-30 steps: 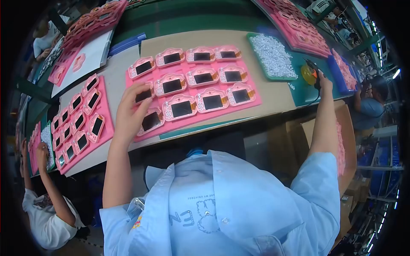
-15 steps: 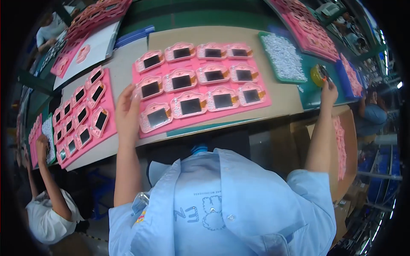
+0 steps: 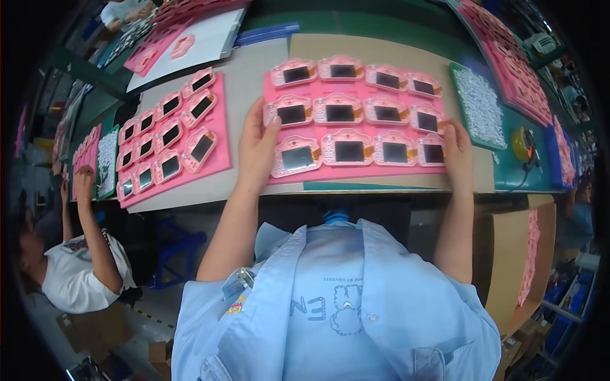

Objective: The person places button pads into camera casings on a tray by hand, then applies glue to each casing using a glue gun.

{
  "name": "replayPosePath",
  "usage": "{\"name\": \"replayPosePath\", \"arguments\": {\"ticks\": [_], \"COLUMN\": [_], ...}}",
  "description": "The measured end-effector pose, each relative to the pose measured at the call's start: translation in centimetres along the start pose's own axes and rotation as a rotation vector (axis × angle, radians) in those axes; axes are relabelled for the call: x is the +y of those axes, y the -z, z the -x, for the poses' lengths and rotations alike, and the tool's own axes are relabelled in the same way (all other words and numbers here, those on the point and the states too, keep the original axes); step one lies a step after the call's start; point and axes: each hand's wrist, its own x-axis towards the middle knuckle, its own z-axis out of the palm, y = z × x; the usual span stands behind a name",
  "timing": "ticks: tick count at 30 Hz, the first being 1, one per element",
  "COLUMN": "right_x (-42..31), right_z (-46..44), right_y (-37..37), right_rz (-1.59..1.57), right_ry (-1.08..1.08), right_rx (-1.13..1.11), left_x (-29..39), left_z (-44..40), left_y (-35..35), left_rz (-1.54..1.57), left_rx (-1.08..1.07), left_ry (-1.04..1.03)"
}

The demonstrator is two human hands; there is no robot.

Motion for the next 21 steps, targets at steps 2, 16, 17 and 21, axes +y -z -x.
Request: {"name": "replayPosePath", "arguments": {"ticks": [2, 16, 17, 21], "right_x": [0.3, -0.7, -0.3, 0.5], "right_z": [-0.3, -2.0, -2.0, -2.1], "right_y": [0.5, 2.4, 2.4, 2.5], "right_rz": [0.009, -0.29, -0.333, -0.347], "right_ry": [-0.041, -0.341, -0.342, -0.316], "right_rx": [0.042, -0.141, -0.141, -0.132], "left_x": [0.8, -0.2, -0.6, -0.8], "left_z": [0.1, -1.0, -1.1, -1.2], "left_y": [-0.2, 1.9, 2.0, 1.9], "left_rz": [0.057, 0.699, 0.743, 0.754], "left_rx": [-0.014, -0.006, -0.012, -0.013], "left_ry": [0.003, 0.191, 0.202, 0.218]}}
